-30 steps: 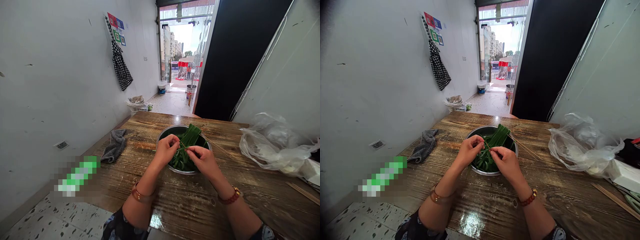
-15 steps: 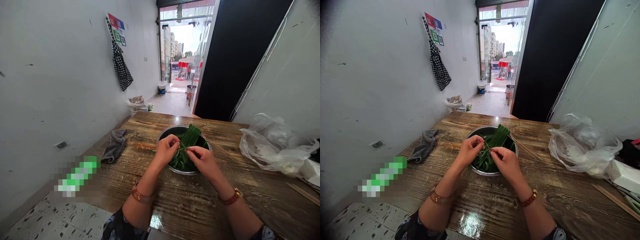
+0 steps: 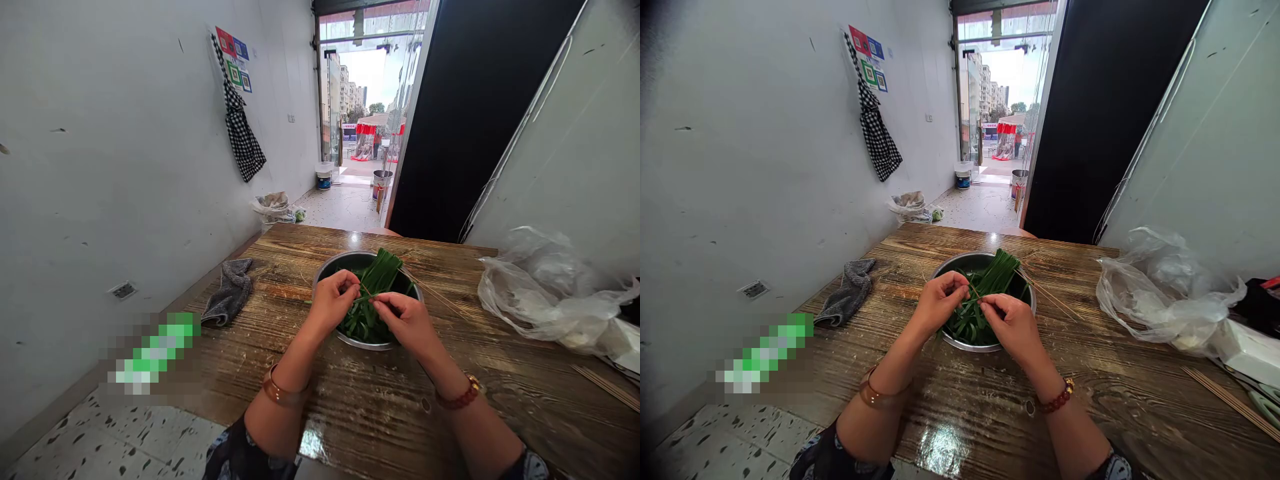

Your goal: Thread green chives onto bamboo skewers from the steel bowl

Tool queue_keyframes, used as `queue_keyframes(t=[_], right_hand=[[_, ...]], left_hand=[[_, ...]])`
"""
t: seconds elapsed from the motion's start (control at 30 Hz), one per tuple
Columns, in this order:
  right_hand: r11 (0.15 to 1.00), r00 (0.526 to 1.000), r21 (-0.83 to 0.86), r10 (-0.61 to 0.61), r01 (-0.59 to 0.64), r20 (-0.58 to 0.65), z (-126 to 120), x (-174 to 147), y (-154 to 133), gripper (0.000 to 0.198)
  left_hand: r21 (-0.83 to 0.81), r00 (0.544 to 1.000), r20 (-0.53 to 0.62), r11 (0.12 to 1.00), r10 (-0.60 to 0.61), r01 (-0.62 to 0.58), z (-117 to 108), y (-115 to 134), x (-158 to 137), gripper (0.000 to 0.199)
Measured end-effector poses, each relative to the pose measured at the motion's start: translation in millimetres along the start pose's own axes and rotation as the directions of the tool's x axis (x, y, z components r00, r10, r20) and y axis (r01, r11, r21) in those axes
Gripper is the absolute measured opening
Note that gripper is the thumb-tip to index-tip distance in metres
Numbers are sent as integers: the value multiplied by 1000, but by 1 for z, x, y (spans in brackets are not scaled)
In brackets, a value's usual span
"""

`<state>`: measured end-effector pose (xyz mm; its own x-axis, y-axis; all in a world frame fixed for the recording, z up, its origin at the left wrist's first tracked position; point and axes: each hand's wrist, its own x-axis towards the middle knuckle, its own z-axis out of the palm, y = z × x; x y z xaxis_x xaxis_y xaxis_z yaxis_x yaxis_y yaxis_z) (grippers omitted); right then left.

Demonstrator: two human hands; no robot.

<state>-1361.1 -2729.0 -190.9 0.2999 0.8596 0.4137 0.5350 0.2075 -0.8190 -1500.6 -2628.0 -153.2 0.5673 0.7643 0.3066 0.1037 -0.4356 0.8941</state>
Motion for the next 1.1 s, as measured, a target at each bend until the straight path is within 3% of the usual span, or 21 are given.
queue_keyframes(t=[0.67,1.1], right_hand=[[1000,1000,-22,-4,5,14,0,-1,-4,24],[1000,1000,-19,-6,6,2,1,0,-1,24]], left_hand=[[-35,997,-48,997,-68,67,-1,6,1,2],[-64,1000,-3,998,-22,21,1,3,1,2]])
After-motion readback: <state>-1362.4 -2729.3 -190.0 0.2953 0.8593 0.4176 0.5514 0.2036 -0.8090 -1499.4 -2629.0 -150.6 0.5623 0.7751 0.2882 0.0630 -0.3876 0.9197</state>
